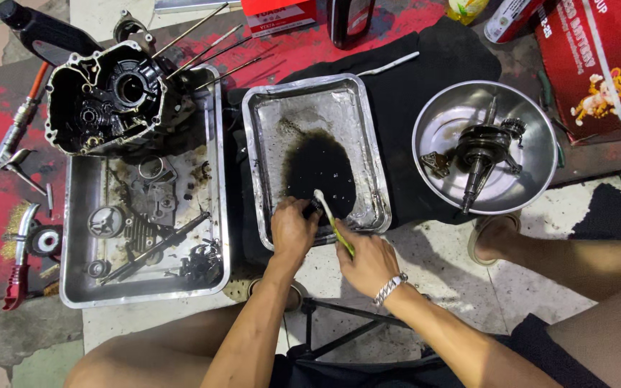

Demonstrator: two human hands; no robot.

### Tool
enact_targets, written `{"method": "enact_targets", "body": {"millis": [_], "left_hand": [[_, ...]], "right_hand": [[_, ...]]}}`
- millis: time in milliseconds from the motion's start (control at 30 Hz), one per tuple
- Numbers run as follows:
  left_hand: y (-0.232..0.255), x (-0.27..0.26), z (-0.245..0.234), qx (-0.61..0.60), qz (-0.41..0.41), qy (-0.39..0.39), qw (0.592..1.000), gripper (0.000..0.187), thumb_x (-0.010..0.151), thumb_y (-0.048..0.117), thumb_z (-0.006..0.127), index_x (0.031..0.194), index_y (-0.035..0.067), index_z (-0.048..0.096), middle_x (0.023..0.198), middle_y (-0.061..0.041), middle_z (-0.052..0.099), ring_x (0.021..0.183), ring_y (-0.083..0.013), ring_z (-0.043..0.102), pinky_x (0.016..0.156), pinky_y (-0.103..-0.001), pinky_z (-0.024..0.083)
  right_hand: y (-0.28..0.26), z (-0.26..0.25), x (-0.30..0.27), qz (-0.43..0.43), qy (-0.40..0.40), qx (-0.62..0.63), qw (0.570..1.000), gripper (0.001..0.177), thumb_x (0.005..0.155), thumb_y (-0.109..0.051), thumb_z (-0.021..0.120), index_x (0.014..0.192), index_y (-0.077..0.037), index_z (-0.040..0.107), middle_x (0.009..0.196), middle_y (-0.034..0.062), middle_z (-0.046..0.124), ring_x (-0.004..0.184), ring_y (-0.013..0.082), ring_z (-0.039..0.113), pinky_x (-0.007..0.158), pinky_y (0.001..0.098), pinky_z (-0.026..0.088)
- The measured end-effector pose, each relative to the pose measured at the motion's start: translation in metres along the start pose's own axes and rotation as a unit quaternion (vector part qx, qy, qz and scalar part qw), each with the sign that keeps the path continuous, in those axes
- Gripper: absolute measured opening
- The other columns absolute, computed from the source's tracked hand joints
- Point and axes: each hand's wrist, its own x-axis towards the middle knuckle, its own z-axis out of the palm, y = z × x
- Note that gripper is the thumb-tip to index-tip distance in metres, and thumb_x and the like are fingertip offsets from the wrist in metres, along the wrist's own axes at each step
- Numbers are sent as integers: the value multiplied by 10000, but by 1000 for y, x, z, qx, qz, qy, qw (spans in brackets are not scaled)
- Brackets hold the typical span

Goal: The person scrubs small engine components with a toothbrush in a tray of dark liquid, then places the cleaned parts into a second tray. The person repeats this process for several small metal parts.

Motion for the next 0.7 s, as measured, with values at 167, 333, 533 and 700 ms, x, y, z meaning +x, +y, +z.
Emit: {"method": "enact_targets", "body": {"millis": [167,333,533,700], "left_hand": [[0,0,3,2,21,1,1000,299,735,160,792,987,0,771,967,-183,703,970,-388,654,856,-480,529],[0,0,4,1,18,0,1000,273,753,175,796,970,10,774,959,-179,700,951,-385,652,848,-480,527],[0,0,7,2,15,2,1000,270,754,193,807,941,2,767,931,-181,691,924,-389,652,823,-488,524],[-1,0,7,-1,24,6,1000,256,744,186,800,934,15,771,940,-178,701,925,-392,656,825,-488,525]], "right_hand": [[-3,3,-4,20,-35,-30,999,568,891,-264,605,1456,-246,543,628,216,656,593,380,685,640,494,575],[-10,-2,2,38,-26,3,999,530,901,-254,595,1429,-207,577,619,210,685,594,364,699,689,476,578],[-12,-8,0,86,-53,15,995,520,911,-241,582,1430,-224,568,638,185,694,559,350,686,590,468,576],[-7,-9,-11,50,-39,13,998,510,883,-248,622,1392,-226,611,628,201,687,563,353,674,588,463,551]]}}
